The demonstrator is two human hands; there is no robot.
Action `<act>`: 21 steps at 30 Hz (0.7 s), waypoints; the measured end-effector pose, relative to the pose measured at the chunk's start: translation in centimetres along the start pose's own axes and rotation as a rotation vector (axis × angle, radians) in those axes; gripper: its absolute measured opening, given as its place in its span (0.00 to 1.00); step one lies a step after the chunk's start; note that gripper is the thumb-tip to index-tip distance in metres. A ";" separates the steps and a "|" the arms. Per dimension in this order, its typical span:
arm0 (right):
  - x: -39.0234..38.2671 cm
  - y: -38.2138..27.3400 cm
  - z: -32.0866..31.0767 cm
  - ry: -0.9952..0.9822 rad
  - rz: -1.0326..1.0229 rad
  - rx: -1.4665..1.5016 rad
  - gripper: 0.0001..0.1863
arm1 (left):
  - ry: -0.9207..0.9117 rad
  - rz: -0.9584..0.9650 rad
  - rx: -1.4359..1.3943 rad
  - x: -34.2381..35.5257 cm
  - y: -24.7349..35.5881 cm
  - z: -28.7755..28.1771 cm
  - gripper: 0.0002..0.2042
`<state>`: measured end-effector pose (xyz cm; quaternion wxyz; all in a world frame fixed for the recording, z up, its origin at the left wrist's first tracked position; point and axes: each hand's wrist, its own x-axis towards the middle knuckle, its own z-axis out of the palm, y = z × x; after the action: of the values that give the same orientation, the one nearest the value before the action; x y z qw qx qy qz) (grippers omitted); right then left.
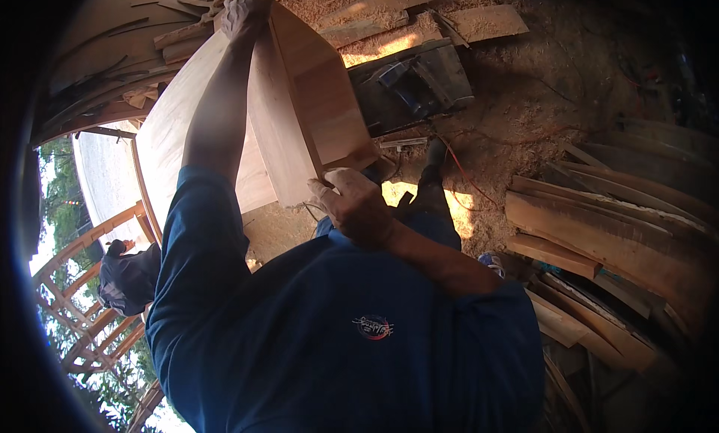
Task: The person constructs a wooden cabinet by manually sawing a notch into a wood panel, applying wood glue to a smaller piece of wood, and attaching it to the main structure.
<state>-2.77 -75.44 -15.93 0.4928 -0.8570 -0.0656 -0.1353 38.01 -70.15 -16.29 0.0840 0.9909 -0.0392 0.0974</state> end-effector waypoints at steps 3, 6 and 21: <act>-0.3 -0.1 0.3 0.023 -0.067 -0.086 0.20 | -0.064 -0.032 0.008 0.8 -0.9 0.2 0.37; 0.2 -0.2 0.1 0.051 -0.169 -0.173 0.15 | 0.006 0.024 -0.013 0.9 -1.7 1.1 0.35; 0.4 -0.4 -1.0 -0.057 -0.229 -0.250 0.17 | -0.024 0.001 -0.027 0.8 -1.4 0.7 0.32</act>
<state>-2.71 -76.12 -15.00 0.3617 -0.9021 -0.1595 -0.1732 39.02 -68.95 -17.07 0.0969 0.9908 -0.0419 0.0848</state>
